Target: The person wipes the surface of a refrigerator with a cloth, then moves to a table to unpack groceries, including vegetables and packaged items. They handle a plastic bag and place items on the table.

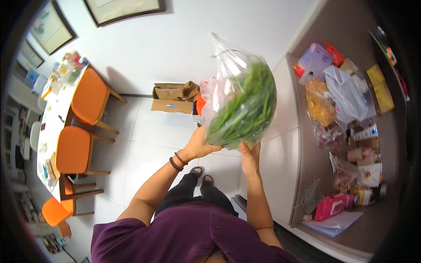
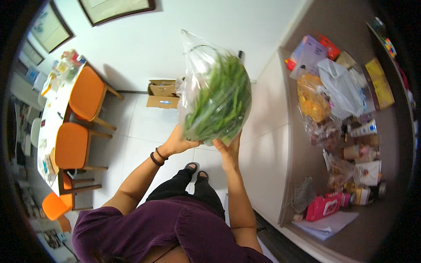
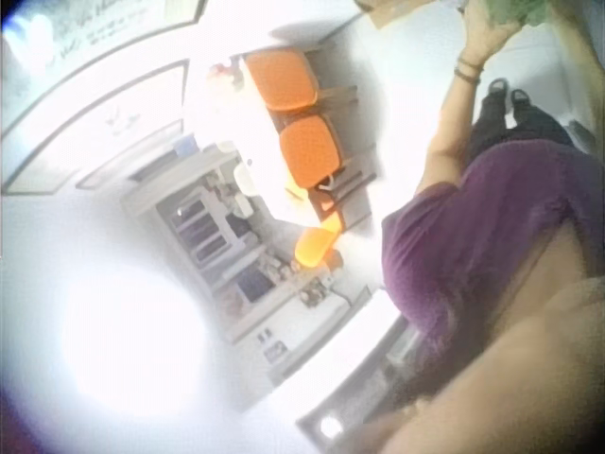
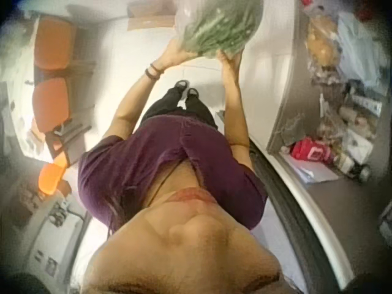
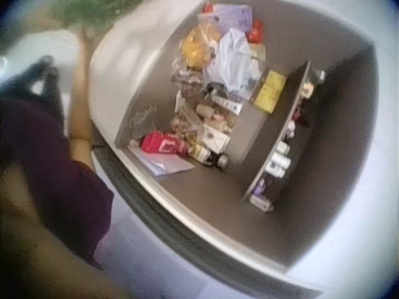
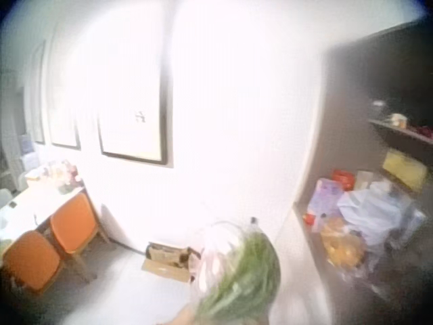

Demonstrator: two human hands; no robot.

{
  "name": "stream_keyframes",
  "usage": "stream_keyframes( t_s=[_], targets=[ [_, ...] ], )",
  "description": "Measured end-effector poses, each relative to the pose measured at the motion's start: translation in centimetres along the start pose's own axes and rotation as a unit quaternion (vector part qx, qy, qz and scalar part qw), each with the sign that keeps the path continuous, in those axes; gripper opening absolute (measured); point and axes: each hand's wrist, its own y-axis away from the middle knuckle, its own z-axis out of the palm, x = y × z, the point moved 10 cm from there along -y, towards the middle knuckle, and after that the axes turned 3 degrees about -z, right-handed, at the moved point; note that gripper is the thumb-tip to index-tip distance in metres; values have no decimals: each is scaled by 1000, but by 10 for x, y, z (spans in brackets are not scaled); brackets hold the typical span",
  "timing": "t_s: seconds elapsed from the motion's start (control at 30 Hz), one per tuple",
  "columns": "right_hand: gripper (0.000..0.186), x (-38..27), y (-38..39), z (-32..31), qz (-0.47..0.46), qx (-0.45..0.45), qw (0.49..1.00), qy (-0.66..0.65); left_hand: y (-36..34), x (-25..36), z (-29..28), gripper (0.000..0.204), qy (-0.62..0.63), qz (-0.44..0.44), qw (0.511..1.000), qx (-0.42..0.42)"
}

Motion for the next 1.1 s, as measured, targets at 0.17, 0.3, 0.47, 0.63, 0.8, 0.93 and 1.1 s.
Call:
stream_keyframes(
  t_s=[0.17,0.3,0.47,0.63,0.8,0.93,1.1],
  targets=[
    [87,78,3,33,143,-82,961,-220,42,23,-26,60,-288,-22,952,97],
    [76,110,8,69,267,-76,892,-358,63,34,-38,62,-408,-86,902,111],
    [56,113,9,133,274,-111,832,-469,88,42,-74,88,-427,-98,884,166],
    [49,143,12,194,283,-146,844,-432,116,-11,-130,95,-284,-131,940,137],
    [52,168,43,302,354,-179,859,-323,171,-56,-219,87,-259,-145,943,147],
    [71,211,63,384,338,-282,864,-243,225,-88,-297,81,-198,-180,934,236],
    [74,251,90,477,375,-242,875,-188,278,-115,-385,78,-92,-222,926,291]
  ],
)
